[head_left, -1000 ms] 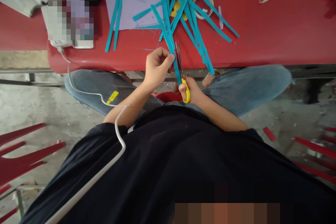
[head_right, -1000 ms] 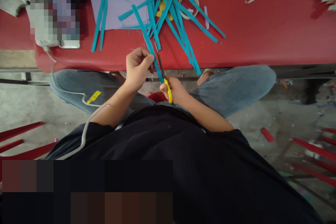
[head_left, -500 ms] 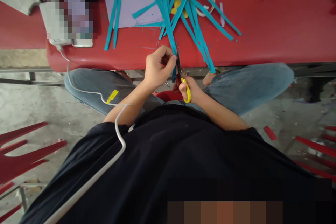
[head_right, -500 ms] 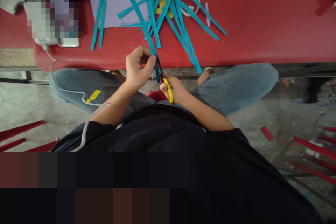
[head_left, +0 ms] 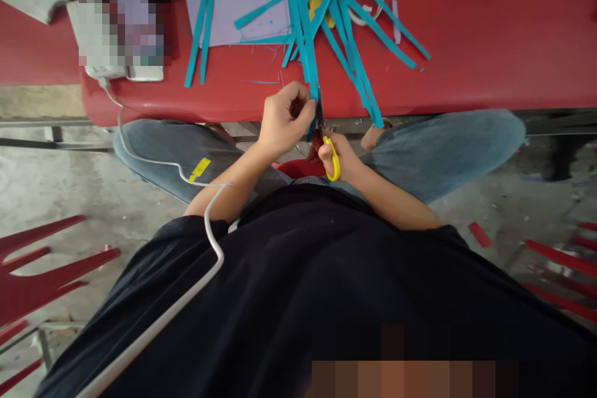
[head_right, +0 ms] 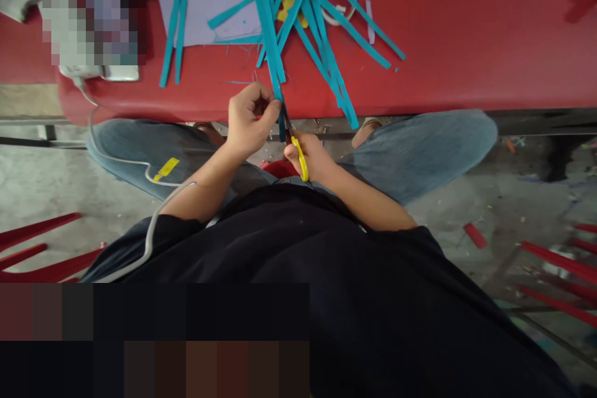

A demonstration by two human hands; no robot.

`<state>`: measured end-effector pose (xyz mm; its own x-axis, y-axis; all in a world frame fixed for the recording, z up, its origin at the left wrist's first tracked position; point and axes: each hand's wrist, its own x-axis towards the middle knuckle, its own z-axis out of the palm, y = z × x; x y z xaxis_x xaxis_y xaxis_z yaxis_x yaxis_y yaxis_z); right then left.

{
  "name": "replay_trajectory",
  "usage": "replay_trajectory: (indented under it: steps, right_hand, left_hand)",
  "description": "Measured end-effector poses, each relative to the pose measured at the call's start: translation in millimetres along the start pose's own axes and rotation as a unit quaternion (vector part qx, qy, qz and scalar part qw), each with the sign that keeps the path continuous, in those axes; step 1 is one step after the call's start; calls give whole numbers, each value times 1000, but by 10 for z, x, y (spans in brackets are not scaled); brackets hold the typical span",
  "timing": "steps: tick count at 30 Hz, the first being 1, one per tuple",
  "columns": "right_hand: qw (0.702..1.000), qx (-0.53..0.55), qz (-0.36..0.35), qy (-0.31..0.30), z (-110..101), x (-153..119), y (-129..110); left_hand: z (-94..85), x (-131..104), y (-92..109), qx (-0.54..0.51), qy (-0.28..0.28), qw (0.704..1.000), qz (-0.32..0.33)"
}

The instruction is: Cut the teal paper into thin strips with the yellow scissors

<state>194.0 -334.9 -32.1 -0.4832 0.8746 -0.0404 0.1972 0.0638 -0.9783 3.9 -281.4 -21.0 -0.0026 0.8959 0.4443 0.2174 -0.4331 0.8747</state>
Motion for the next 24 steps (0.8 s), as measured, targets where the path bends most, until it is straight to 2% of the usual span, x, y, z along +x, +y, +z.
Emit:
replay_trajectory:
  steps: [8, 19, 24]
  right_hand:
    - [999, 12, 21, 20, 26, -33, 53]
    - [1000, -11, 7, 13, 1, -18, 60]
    - [1000, 8, 25, 18, 1, -33, 64]
  left_hand:
    - [44, -48, -34, -20, -13, 1000, 5]
    - [73, -71, -34, -28, -18, 999, 7]
    - [62, -68, -48, -24, -21, 999, 13]
